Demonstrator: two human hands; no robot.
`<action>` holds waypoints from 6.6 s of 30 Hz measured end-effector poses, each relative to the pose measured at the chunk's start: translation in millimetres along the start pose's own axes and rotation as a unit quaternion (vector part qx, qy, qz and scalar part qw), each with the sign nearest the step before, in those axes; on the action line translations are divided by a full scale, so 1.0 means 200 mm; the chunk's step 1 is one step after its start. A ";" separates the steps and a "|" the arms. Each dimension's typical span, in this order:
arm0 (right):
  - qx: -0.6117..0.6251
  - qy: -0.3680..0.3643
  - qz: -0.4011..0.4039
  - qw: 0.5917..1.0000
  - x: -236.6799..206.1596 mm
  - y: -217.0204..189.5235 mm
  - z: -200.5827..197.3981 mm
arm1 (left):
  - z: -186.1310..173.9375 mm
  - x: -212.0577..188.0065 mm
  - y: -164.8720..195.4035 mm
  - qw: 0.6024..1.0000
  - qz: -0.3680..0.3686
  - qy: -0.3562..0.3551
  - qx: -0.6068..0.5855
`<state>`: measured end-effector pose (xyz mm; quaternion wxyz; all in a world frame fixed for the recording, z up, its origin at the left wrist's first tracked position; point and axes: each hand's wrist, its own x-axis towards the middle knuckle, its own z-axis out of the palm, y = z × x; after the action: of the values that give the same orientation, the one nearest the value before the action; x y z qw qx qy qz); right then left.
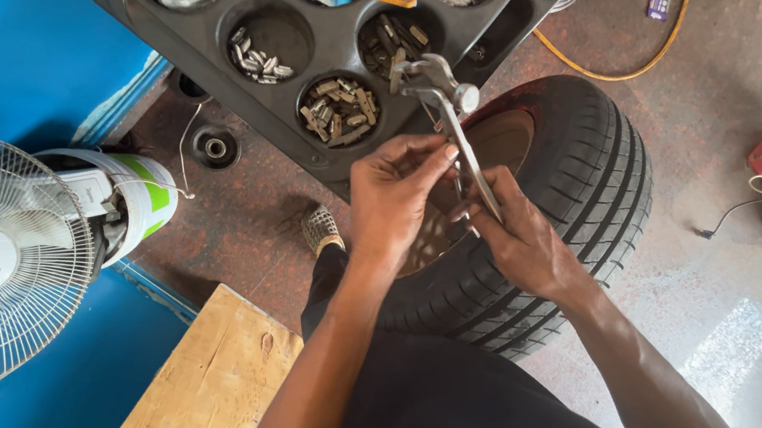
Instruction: The person places a wheel on a balancer machine, lowers the protective cover to start the rotation, and then uses a hammer and a pair of pliers to attach balancing weights to the rim of the wheel.
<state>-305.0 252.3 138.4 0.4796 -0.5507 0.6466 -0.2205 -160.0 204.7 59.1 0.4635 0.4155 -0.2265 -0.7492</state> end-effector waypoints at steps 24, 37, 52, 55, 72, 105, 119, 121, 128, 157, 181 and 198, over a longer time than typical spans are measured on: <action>0.083 0.011 0.062 0.995 0.05 0.20 0.07 | -0.48 0.35 0.00 0.725 0.185 0.298 0.592; 0.099 0.014 0.074 0.992 0.08 0.24 0.12 | -0.51 0.40 -0.06 0.748 0.237 0.237 0.573; 0.148 0.010 0.064 0.987 0.06 0.22 0.07 | -0.44 0.44 0.13 0.977 0.094 0.001 0.192; 0.143 0.030 0.043 0.988 0.04 0.22 0.02 | -0.36 0.26 0.08 0.996 -0.042 -0.020 -0.074; 0.069 0.126 0.038 0.989 0.01 0.30 -0.23 | -0.12 0.19 -0.28 0.991 -0.104 -0.035 -0.078; 0.157 -0.087 0.140 0.974 0.34 0.44 -0.62 | 0.10 0.14 -0.77 0.932 -0.312 0.027 0.182; 0.040 -0.099 0.128 0.986 0.43 0.32 -0.53 | 0.09 0.16 -0.77 0.936 -0.337 0.069 0.078; -0.104 -0.100 0.157 0.977 0.43 0.24 -0.53 | 0.09 0.16 -0.79 0.942 -0.321 0.061 0.071; -0.333 -0.329 0.202 0.860 0.53 0.07 -0.45 | 0.08 0.13 -0.77 0.931 -0.274 0.067 0.230; -0.561 -0.458 0.188 0.663 0.75 0.04 -0.54 | 0.11 0.11 -0.76 0.931 -0.323 0.052 0.160; -0.629 -0.505 0.176 0.564 0.75 -0.07 -0.51 | 0.09 0.12 -0.78 0.934 -0.329 0.056 0.123; -0.612 -0.489 0.215 0.583 0.68 -0.04 -0.48 | 0.04 0.06 -0.81 0.935 -0.325 0.037 0.138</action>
<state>-375.2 101.2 135.7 0.3069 -0.5833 0.3958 0.6395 -251.1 269.3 -59.3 0.1412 0.5538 -0.1629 -0.8042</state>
